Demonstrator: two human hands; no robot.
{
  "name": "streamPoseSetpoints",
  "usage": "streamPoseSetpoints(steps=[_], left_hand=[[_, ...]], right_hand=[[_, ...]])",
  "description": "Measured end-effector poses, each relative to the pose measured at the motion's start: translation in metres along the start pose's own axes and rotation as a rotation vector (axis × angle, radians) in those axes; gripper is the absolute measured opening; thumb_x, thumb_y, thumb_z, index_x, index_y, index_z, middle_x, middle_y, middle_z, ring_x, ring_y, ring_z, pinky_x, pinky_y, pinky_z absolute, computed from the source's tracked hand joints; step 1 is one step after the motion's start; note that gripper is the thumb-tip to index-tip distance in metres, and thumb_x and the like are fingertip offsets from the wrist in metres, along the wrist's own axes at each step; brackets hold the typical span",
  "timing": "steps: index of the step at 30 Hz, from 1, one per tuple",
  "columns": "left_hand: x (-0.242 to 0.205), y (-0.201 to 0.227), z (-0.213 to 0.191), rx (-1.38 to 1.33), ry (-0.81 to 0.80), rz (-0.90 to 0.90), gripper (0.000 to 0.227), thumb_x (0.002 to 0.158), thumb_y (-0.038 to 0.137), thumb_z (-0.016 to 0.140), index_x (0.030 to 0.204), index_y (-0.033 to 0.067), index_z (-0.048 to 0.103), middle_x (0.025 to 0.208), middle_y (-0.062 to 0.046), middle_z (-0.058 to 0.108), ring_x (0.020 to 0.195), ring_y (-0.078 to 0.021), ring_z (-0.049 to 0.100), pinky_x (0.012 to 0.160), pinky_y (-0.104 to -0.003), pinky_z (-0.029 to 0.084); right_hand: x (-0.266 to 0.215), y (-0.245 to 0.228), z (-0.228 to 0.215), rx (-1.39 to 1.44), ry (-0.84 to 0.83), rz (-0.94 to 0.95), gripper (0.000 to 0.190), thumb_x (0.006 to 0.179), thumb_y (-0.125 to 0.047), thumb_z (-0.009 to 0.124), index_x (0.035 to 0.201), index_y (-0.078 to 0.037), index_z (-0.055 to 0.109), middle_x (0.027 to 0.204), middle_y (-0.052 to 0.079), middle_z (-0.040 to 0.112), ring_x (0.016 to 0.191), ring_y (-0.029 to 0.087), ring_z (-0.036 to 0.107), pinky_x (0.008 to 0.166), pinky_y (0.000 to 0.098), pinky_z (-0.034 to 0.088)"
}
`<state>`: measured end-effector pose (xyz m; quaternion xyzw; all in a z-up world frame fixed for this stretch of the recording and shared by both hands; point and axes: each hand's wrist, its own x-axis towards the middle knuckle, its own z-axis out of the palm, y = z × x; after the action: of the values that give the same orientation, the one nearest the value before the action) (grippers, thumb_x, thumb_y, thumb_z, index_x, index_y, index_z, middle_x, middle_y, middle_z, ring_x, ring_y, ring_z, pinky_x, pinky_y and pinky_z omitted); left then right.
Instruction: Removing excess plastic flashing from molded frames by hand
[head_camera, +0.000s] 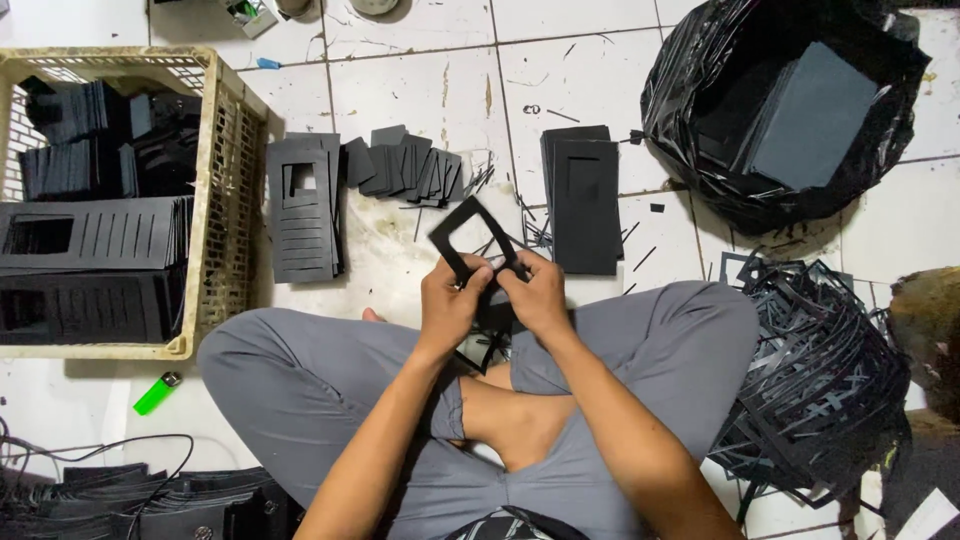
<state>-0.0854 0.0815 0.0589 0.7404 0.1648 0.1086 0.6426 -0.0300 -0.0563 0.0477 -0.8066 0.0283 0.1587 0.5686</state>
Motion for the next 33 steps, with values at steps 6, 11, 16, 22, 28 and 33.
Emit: streamPoseSetpoints(steps=[6,11,16,22,28,33], left_hand=[[0.012,-0.007,-0.006,0.001,0.077,-0.062,0.007,0.091,0.015,0.077,0.095,0.0106,0.079,0.098,-0.012,0.070,0.090,-0.0251,0.065,0.078,-0.038,0.051],[0.017,-0.017,-0.010,-0.080,0.087,-0.236,0.018,0.093,0.023,0.076,0.102,0.0077,0.079,0.093,-0.010,0.069,0.085,-0.0174,0.061,0.071,-0.031,0.051],[0.021,-0.007,-0.010,-0.083,0.001,-0.391,0.027,0.082,0.032,0.086,0.097,0.0101,0.082,0.079,-0.008,0.072,0.073,-0.0136,0.062,0.063,-0.029,0.052],[0.017,-0.008,-0.011,-0.080,-0.002,-0.360,0.018,0.085,0.025,0.085,0.092,0.0088,0.083,0.070,-0.010,0.073,0.069,-0.0124,0.063,0.060,-0.028,0.051],[0.013,-0.006,-0.008,-0.099,-0.007,-0.372,0.020,0.087,0.023,0.082,0.096,0.0060,0.082,0.073,-0.011,0.073,0.074,-0.0151,0.063,0.066,-0.031,0.052],[0.006,-0.005,0.003,-0.068,-0.015,-0.167,0.007,0.088,0.012,0.080,0.091,0.0058,0.080,0.078,-0.016,0.074,0.079,-0.0258,0.071,0.072,-0.037,0.054]], right_hand=[[-0.008,-0.020,-0.002,0.113,-0.012,0.043,0.008,0.084,-0.015,0.074,0.090,-0.012,0.079,0.065,-0.001,0.067,0.065,0.008,0.055,0.058,0.0237,0.048],[-0.008,-0.011,-0.007,0.155,-0.068,0.041,0.011,0.084,-0.016,0.080,0.093,-0.010,0.080,0.072,0.003,0.072,0.070,0.008,0.058,0.062,0.0239,0.051],[-0.004,-0.013,-0.011,0.175,-0.059,0.037,0.011,0.084,-0.014,0.079,0.094,-0.008,0.079,0.074,0.001,0.069,0.072,0.009,0.056,0.066,0.0247,0.052],[-0.002,-0.005,-0.010,0.204,-0.081,0.038,0.012,0.084,-0.014,0.080,0.094,-0.008,0.080,0.074,0.001,0.070,0.072,0.009,0.059,0.065,0.0240,0.052],[-0.006,-0.019,-0.006,0.188,-0.056,0.031,0.007,0.081,-0.013,0.079,0.088,-0.010,0.079,0.068,-0.001,0.068,0.067,0.007,0.056,0.061,0.0216,0.049],[0.005,0.002,-0.003,-0.081,0.034,-0.103,0.007,0.078,-0.008,0.073,0.083,-0.008,0.078,0.060,0.009,0.064,0.060,0.015,0.059,0.055,0.0305,0.047]])
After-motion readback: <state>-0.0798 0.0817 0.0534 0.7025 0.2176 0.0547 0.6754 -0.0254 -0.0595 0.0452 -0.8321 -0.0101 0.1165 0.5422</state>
